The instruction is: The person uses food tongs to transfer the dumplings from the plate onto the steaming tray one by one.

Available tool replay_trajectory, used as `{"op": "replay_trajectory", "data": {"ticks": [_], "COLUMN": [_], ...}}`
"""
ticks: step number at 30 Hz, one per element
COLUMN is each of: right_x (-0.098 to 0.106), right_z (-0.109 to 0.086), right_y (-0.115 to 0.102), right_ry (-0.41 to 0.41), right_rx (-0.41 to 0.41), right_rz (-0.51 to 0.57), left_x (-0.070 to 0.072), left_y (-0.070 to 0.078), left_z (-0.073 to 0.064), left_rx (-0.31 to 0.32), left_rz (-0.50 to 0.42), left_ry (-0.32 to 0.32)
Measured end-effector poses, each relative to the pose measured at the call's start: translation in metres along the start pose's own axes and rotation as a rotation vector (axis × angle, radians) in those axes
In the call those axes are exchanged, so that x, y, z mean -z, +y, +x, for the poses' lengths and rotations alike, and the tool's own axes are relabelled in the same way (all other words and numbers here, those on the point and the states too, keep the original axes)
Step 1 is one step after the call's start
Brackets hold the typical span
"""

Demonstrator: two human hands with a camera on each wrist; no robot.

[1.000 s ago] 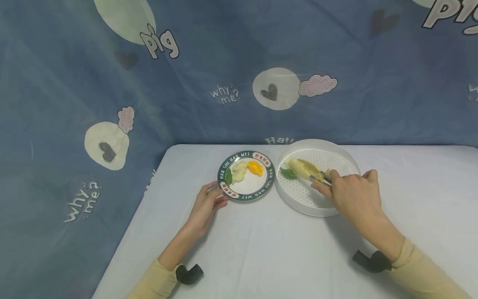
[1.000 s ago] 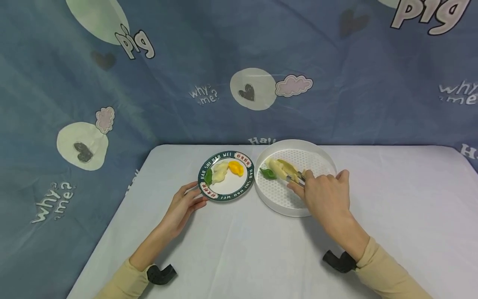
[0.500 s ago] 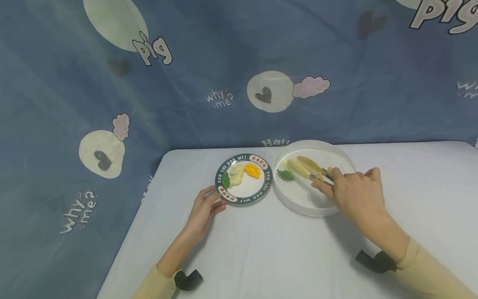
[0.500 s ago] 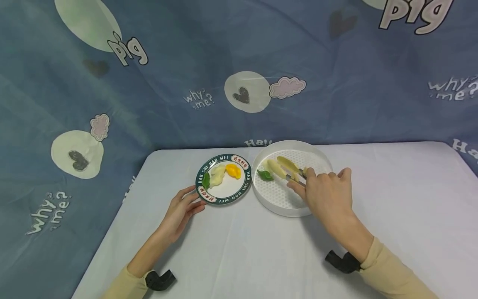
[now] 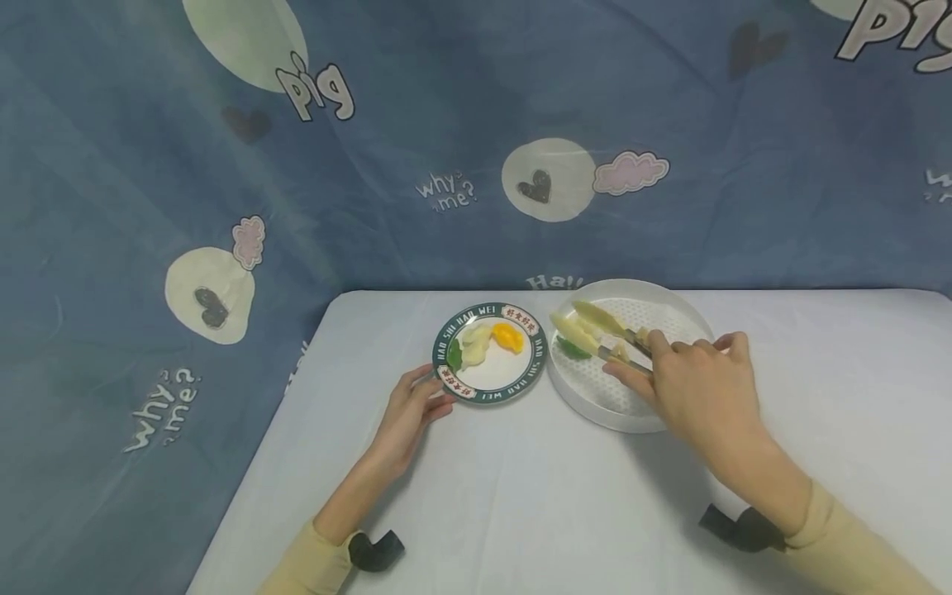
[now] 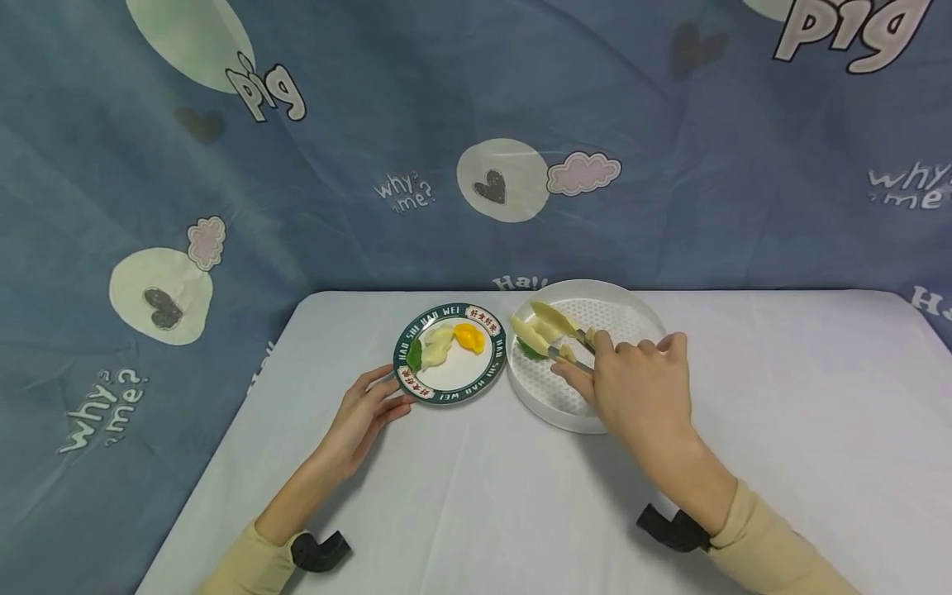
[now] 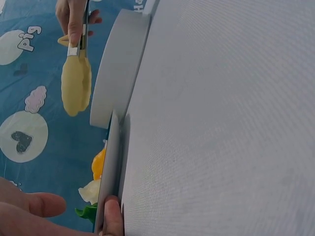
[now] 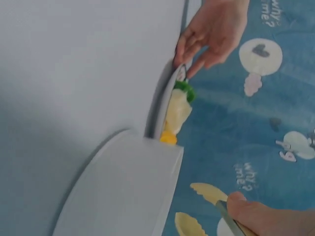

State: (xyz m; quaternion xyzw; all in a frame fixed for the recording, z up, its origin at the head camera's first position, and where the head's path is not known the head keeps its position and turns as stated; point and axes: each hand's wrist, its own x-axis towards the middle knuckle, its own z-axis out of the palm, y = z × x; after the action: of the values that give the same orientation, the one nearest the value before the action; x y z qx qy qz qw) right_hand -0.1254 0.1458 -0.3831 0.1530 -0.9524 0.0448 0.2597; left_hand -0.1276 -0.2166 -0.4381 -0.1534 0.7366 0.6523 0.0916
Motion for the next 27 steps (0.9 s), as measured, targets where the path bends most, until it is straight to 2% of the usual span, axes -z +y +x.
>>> {"op": "replay_trajectory", "data": {"ticks": [9, 17, 23, 27], "right_x": [0.004, -0.003, -0.004, -0.007], "right_z": [0.004, 0.008, 0.013, 0.015], "right_y": [-0.023, -0.039, -0.053, -0.062], "right_ry": [-0.091, -0.082, -0.159, -0.156], "right_rx": [0.008, 0.049, 0.063, 0.086], "right_rz": [0.018, 0.023, 0.021, 0.012], "left_x": [-0.001, 0.0, 0.001, 0.001], "left_y": [0.0, -0.002, -0.001, -0.001], "left_z": [-0.001, -0.001, -0.002, -0.001], "left_rx": [-0.005, -0.003, -0.001, -0.005], "left_rz": [-0.003, 0.008, 0.009, 0.018], "left_ry": [-0.002, 0.003, 0.005, 0.005]}}
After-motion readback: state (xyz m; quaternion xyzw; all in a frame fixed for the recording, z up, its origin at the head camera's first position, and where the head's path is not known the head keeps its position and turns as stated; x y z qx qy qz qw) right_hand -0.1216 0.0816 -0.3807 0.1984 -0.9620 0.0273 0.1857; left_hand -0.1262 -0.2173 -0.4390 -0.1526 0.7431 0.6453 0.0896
